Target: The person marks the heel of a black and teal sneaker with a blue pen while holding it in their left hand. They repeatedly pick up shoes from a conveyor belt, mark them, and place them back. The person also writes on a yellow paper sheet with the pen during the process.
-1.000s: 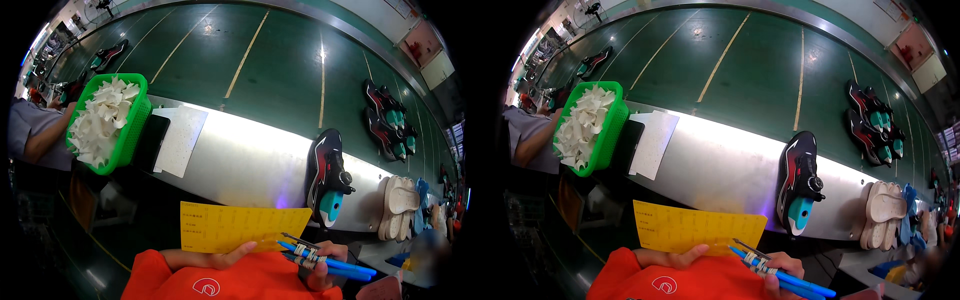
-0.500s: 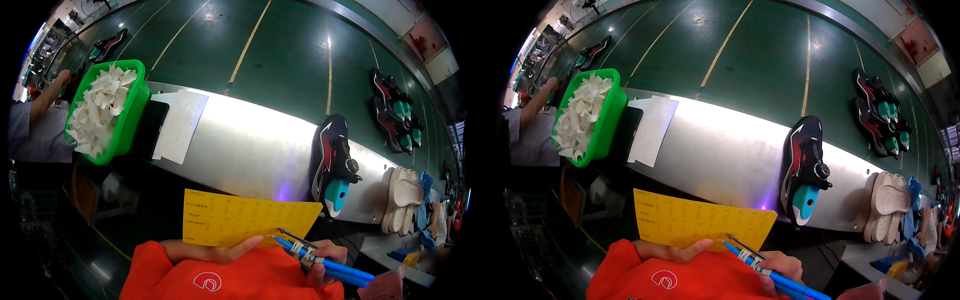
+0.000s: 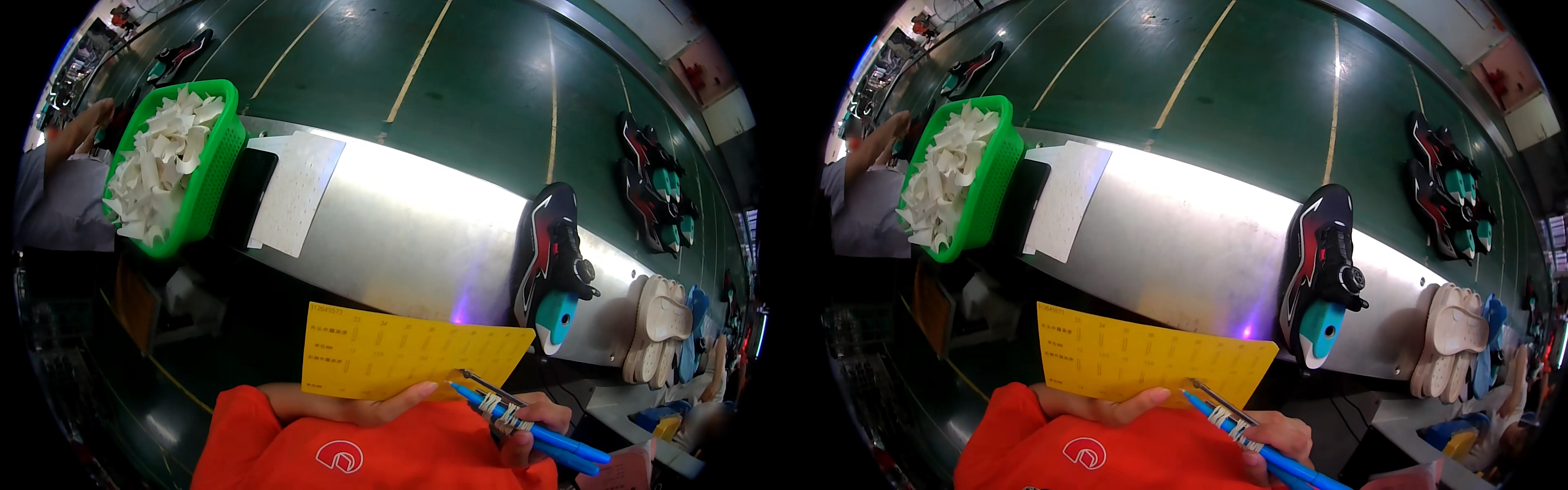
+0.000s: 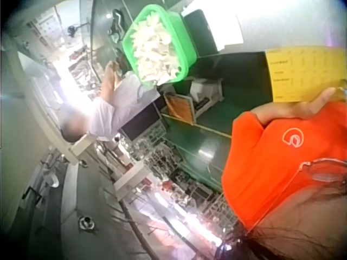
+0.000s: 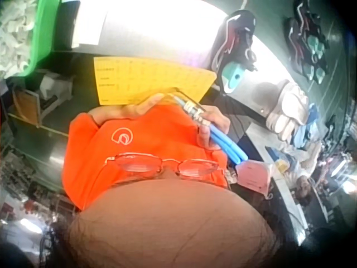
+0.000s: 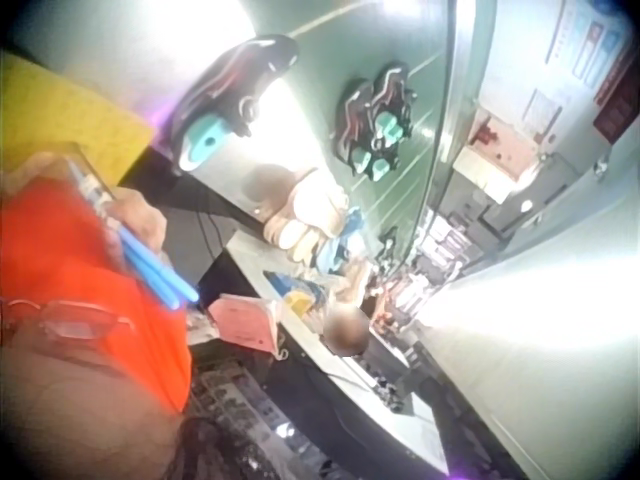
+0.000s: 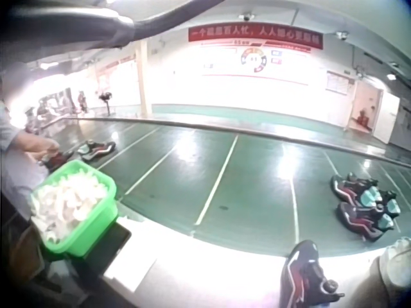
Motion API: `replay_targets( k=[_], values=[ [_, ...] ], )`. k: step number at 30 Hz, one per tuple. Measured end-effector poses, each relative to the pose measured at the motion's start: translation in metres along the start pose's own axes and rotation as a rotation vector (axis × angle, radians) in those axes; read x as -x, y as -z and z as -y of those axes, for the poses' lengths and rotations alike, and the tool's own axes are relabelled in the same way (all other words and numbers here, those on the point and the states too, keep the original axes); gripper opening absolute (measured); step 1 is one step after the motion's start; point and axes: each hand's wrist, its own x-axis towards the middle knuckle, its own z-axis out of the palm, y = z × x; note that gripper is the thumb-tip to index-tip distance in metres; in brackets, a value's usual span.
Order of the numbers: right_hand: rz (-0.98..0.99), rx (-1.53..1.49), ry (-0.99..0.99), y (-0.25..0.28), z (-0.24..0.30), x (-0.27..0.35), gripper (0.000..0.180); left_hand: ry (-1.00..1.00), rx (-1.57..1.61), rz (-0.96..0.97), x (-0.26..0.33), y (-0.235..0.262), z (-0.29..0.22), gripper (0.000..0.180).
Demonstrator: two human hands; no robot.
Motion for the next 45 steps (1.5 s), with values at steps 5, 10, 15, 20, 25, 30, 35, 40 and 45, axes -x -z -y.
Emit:
replay_targets(
  k=[5, 10, 15, 20, 25, 30, 35, 40, 45],
  values=[
    [0.065, 0.022, 0.011, 0.000, 0.000, -0.006, 0.027, -0.065, -0.133, -0.008, -0.001, 0.000, 0.004, 0.034],
    [0.119, 0.058, -0.075, 0.012, 0.003, 0.001, 0.026, -0.156, -0.320, -0.028, -0.001, -0.002, 0.008, 0.035],
    [0.101, 0.063, -0.041, 0.008, 0.001, 0.000, 0.023, -0.261, -0.538, -0.049, 0.001, -0.004, 0.010, 0.035],
    [0.100, 0.053, -0.077, 0.010, 0.004, 0.001, 0.023, -0.361, -0.771, -0.073, 0.004, -0.002, 0.014, 0.035],
    [0.064, -0.028, 0.043, 0.008, -0.010, 0.006, 0.025, -0.449, -0.981, -0.089, 0.007, 0.000, 0.018, 0.036],
    [0.197, 0.094, 0.039, 0.005, 0.003, -0.001, 0.029, -0.496, -1.141, -0.090, 0.012, 0.001, 0.020, 0.036],
    [0.177, 0.182, -0.051, 0.011, 0.001, 0.009, 0.033, -0.471, -1.065, -0.067, 0.012, 0.002, 0.021, 0.037],
    [-0.009, 0.304, 0.024, 0.003, -0.001, 0.014, 0.033, -0.278, -0.624, 0.012, 0.007, -0.001, 0.018, 0.039],
    [-0.137, 0.198, 0.092, -0.005, -0.010, 0.017, 0.031, -0.008, -0.119, 0.146, 0.004, -0.001, 0.019, 0.040]
  ],
)
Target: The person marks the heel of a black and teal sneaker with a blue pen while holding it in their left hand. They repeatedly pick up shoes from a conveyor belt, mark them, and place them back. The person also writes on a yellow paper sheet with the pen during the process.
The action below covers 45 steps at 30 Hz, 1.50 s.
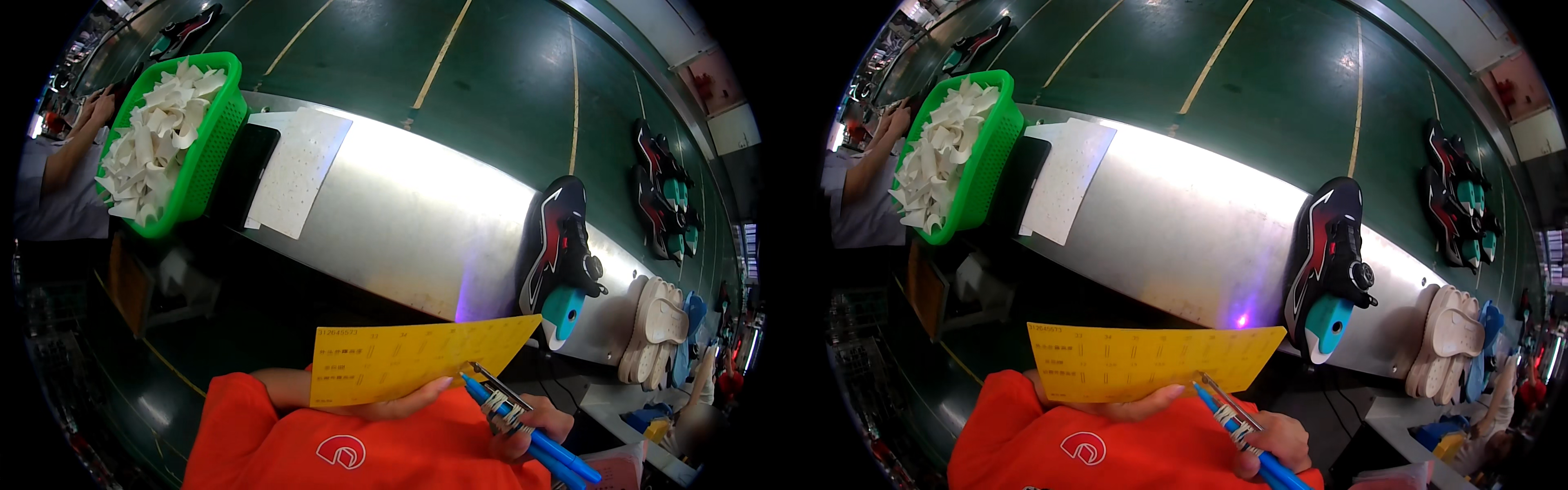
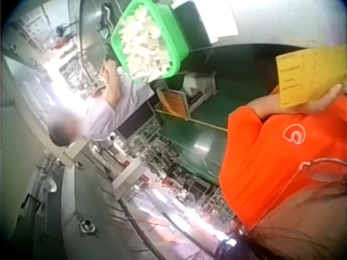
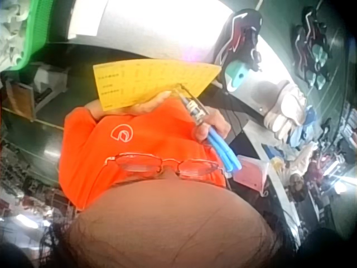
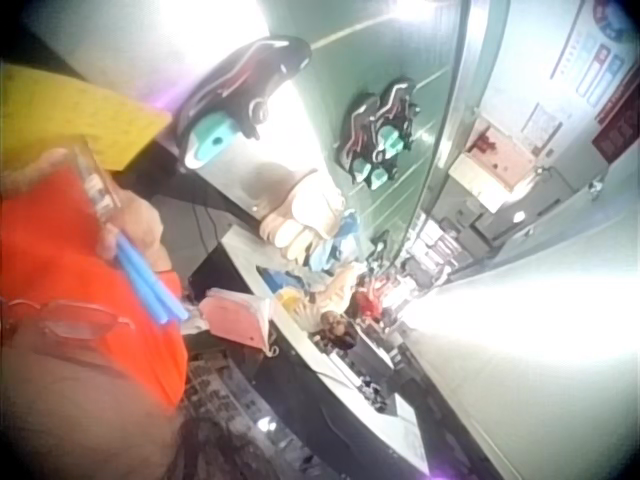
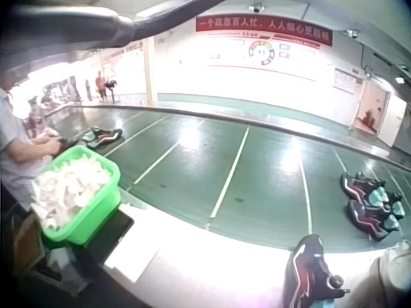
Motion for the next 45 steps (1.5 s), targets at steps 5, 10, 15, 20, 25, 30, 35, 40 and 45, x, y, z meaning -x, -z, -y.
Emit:
replay_targets(
  k=[5, 10, 15, 20, 25, 30, 35, 40, 45],
  values=[
    [0.192, 0.093, -0.009, 0.011, 0.005, -0.006, 0.032, -0.215, -0.802, -0.016, 0.009, 0.003, 0.007, 0.043],
    [0.267, 0.234, 0.026, 0.009, 0.011, -0.011, 0.030, -0.548, -2.061, -0.165, 0.010, 0.003, 0.013, 0.047],
    [0.293, 0.176, -0.009, 0.010, 0.013, -0.010, 0.030, -0.442, -2.066, 0.092, 0.008, 0.008, -0.001, 0.049],
    [0.199, 0.065, 0.015, 0.000, 0.006, -0.011, 0.031, -0.576, -2.052, -0.195, 0.012, 0.006, 0.011, 0.046],
    [0.106, 0.025, -0.013, -0.004, 0.006, -0.006, 0.033, -0.573, -1.867, -0.103, 0.011, 0.009, 0.011, 0.048],
    [0.079, 0.001, -0.035, -0.006, 0.005, -0.007, 0.033, -0.484, -1.416, -0.022, 0.010, 0.000, 0.019, 0.046],
    [0.262, 0.098, -0.004, 0.009, 0.002, -0.007, 0.033, -0.468, -1.208, -0.059, 0.008, -0.004, 0.020, 0.043],
    [0.182, 0.050, -0.009, 0.003, 0.003, -0.009, 0.033, -0.336, -1.152, -0.058, 0.004, 0.005, 0.001, 0.044],
    [0.236, 0.107, 0.021, 0.006, 0.001, -0.010, 0.031, 0.260, 0.549, 0.088, -0.004, 0.008, -0.003, 0.045]
  ],
)
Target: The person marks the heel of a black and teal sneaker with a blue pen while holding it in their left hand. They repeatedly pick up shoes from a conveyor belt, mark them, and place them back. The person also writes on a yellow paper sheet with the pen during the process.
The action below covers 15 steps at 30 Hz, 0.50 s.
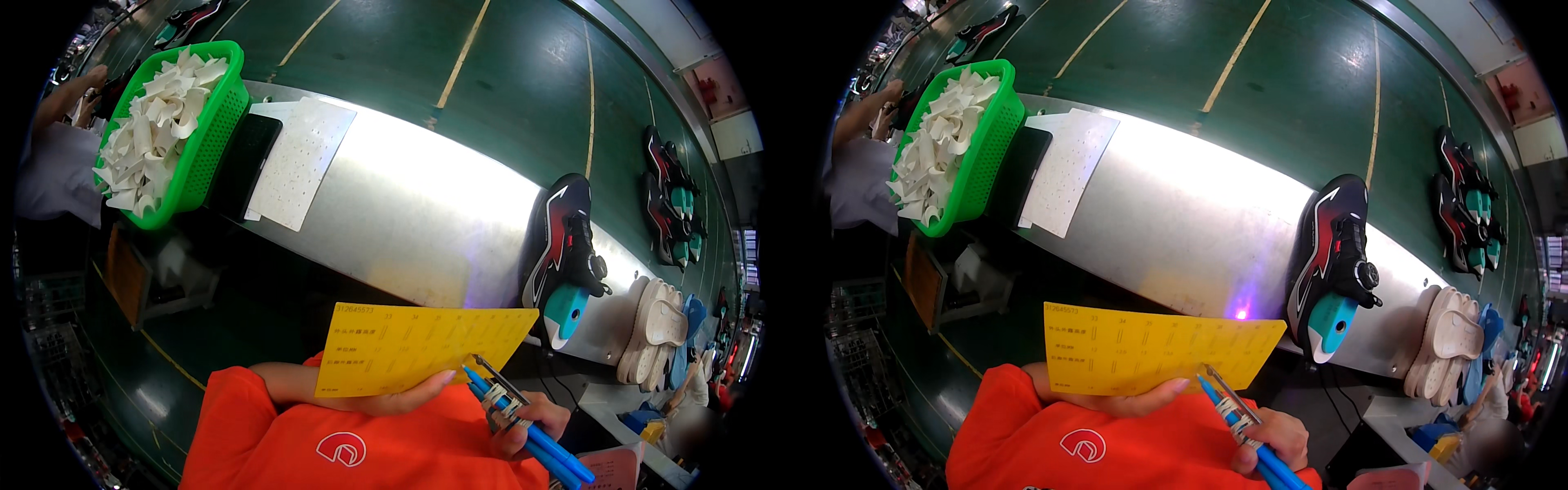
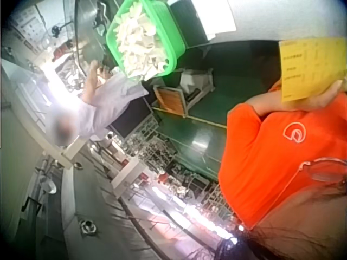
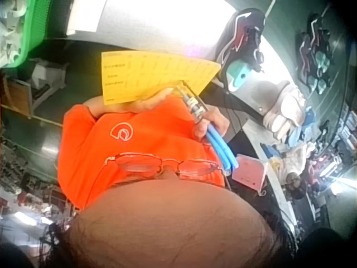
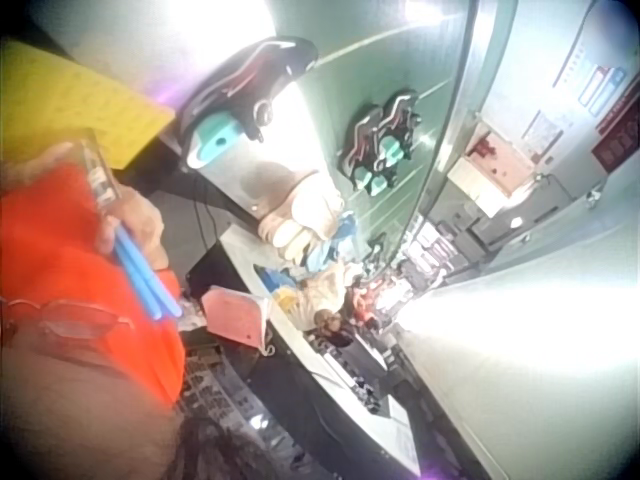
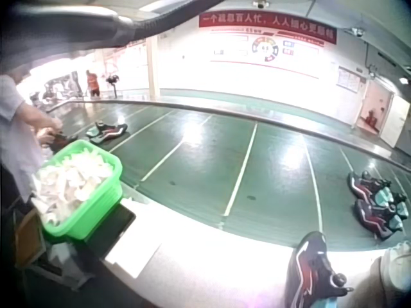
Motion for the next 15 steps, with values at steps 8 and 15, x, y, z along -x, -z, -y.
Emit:
replay_targets(
  k=[8, 15],
  values=[
    [-0.055, 0.012, -0.069, -0.003, 0.004, 0.001, 0.034, -0.086, 0.104, 0.024, 0.001, -0.004, 0.015, 0.045],
    [-0.031, 0.064, -0.083, -0.003, 0.007, -0.002, 0.033, -0.047, 0.195, 0.018, -0.002, 0.000, 0.018, 0.046]
  ],
)
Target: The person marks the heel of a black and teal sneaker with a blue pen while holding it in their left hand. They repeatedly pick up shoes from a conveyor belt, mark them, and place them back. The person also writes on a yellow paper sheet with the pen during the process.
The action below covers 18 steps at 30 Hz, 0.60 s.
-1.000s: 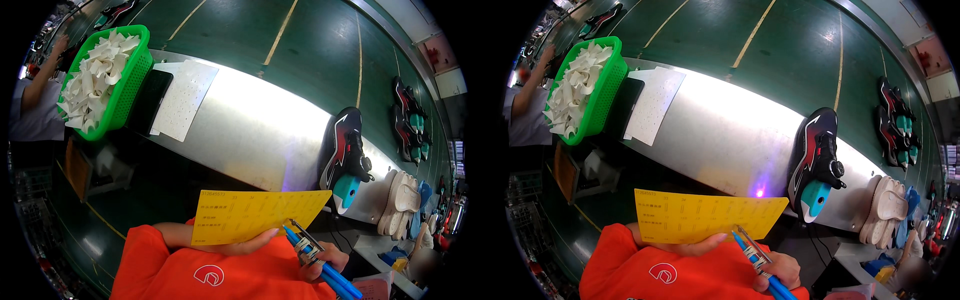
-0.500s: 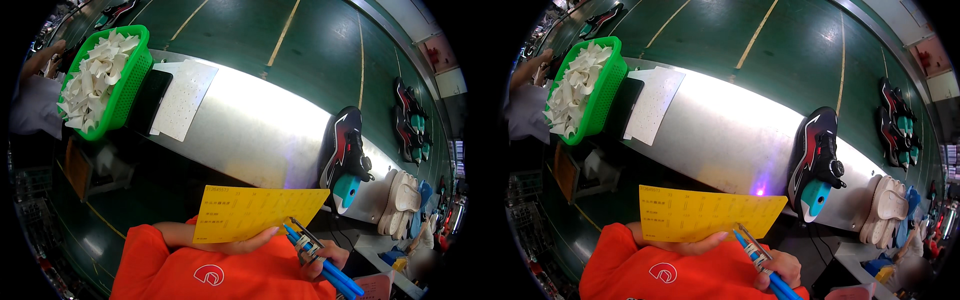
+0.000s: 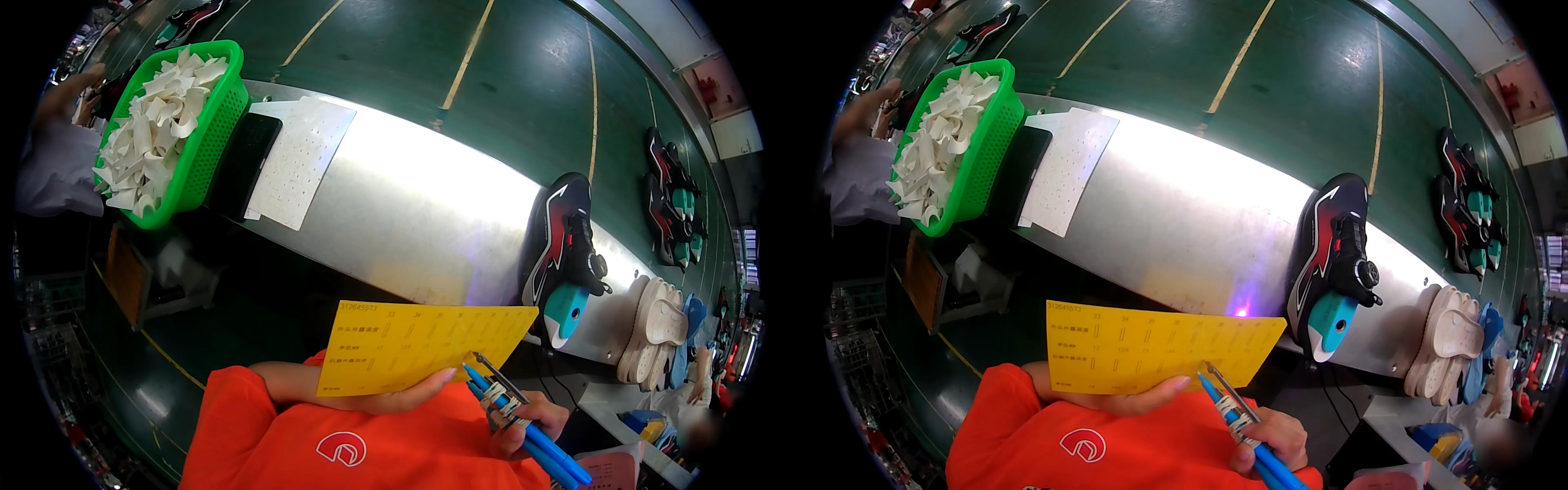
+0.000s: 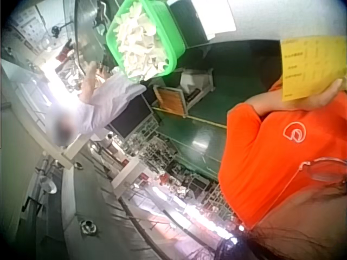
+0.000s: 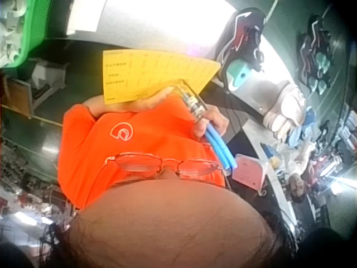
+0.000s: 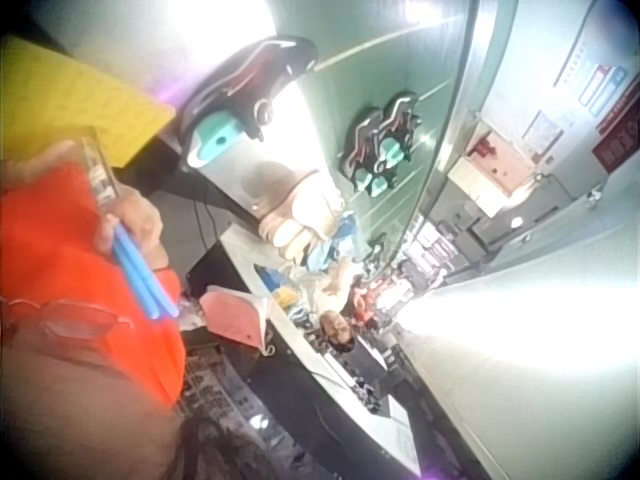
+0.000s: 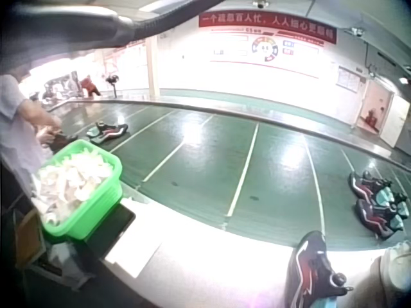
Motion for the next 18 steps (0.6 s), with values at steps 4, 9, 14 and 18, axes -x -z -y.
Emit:
replay_targets(
  k=[4, 9, 14, 18],
  values=[
    [0.009, -0.015, 0.012, 0.000, -0.003, -0.001, 0.033, -0.065, -0.157, -0.085, -0.002, -0.003, -0.005, 0.043],
    [-0.279, -0.084, 0.006, 0.007, -0.003, 0.015, 0.033, -0.265, -0.419, -0.296, -0.003, -0.017, -0.020, 0.031],
    [-0.778, -0.201, -0.135, -0.003, -0.001, -0.014, 0.033, -0.362, 0.226, -0.671, -0.007, 0.017, -0.001, 0.025],
    [-0.649, -0.219, -0.284, 0.007, -0.017, -0.014, 0.040, -0.563, 0.845, -0.855, 0.004, 0.090, 0.002, 0.042]
  ],
)
